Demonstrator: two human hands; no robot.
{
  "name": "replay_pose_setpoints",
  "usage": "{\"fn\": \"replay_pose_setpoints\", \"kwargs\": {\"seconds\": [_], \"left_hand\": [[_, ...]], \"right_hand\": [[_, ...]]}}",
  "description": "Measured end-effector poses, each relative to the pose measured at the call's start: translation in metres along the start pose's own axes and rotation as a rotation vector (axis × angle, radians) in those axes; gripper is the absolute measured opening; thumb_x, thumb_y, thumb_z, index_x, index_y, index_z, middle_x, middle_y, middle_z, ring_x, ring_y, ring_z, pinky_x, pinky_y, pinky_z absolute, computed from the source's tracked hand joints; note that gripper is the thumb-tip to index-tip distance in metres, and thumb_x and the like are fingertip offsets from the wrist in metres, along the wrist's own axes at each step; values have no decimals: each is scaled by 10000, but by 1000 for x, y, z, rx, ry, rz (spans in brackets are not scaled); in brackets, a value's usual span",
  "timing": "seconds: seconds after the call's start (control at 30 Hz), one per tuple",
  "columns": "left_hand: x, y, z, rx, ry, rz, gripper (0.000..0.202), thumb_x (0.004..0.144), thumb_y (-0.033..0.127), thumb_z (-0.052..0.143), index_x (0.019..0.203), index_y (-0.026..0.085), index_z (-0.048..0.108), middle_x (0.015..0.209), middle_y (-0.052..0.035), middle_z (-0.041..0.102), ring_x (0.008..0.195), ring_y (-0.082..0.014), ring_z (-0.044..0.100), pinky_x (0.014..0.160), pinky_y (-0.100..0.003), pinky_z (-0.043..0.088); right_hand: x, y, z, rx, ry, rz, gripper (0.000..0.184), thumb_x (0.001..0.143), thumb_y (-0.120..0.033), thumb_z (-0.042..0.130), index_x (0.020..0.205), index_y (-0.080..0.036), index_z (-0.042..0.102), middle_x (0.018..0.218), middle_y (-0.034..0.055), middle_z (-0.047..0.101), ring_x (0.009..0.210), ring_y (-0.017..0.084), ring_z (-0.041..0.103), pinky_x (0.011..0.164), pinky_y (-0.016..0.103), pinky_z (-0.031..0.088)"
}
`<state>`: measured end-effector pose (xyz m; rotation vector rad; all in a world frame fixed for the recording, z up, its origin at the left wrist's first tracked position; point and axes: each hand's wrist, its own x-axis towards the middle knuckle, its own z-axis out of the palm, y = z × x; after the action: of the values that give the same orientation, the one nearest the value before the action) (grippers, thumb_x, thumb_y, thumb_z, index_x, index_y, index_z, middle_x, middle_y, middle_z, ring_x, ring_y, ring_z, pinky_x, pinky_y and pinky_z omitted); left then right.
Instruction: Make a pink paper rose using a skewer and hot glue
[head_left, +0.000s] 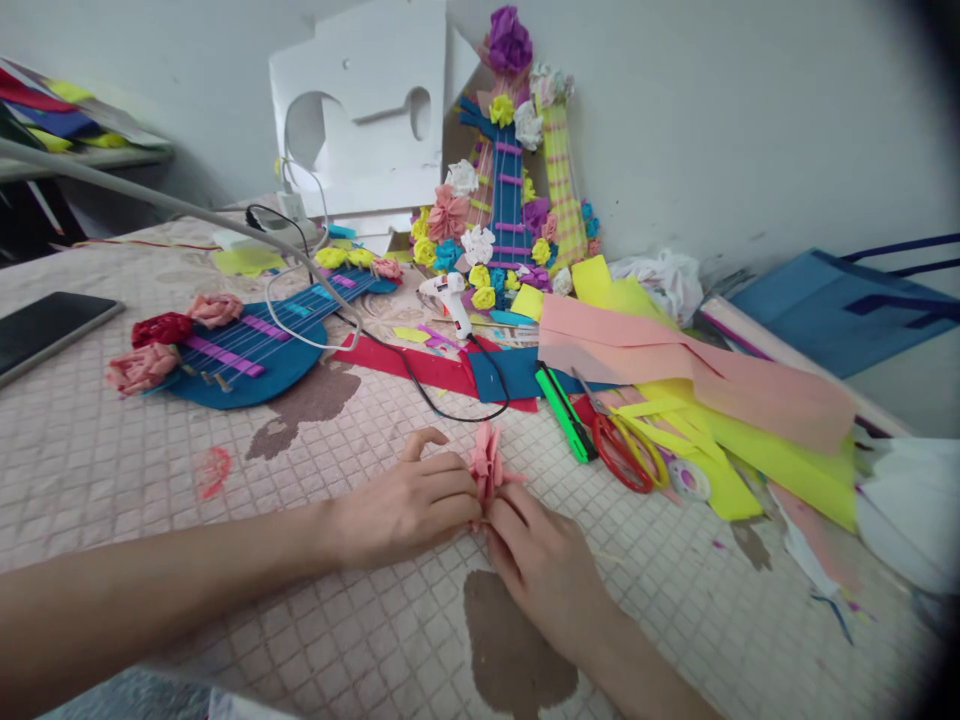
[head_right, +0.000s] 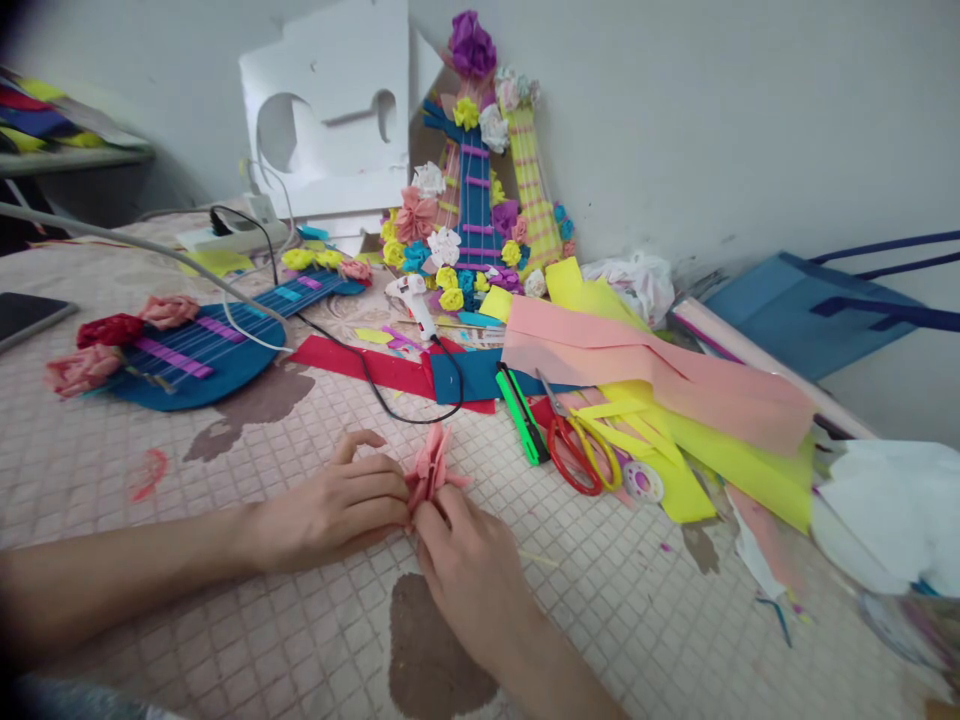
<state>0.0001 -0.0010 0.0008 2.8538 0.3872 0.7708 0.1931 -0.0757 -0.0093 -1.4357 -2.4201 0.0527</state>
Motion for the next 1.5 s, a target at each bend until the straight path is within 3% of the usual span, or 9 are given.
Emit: {"fn": "replay_pose_setpoints", "kwargs": {"seconds": [0.17,0.37,0.63,1.27,1.5], "left_hand": [[-1,3,1,66,35,-44,181,984,197,431,873,180,573,837,1,647,826,-142,547,976,-413,252],[0,5,-1,88,44,-71,221,964,134,425,794,179,559,800,17,635,807,-130,555,979,-415,248],[0,4,-1,88,48,-70,227,975,161,417,786,172,542,789,11,630,798,-127,547,973,-407,248],[1,5,2,99,57,-71,226,973,186,420,781,173,538,763,13,611,774,-131,541,972,-415,250],[0,3,3,34,55,-113,123,947,216,492,854,182,565,843,4,631,842,-144,552,961,-402,242]], "right_hand": [[0,0,0,7,23,21,142,909,-140,419,970,-200,534,934,52,597,706,161,604,586,269,469],[0,1,-4,35,22,41,128,907,-161,413,954,-199,527,925,53,599,704,158,595,580,261,453],[1,1,-6,94,63,56,124,915,-170,434,991,-211,522,1006,63,592,875,187,608,668,289,500],[2,1,-2,52,91,18,147,920,-148,391,935,-197,529,928,73,592,799,184,608,640,287,510],[2,1,-3,112,55,46,122,911,-135,401,948,-207,492,923,56,580,801,195,615,626,307,510]]}}
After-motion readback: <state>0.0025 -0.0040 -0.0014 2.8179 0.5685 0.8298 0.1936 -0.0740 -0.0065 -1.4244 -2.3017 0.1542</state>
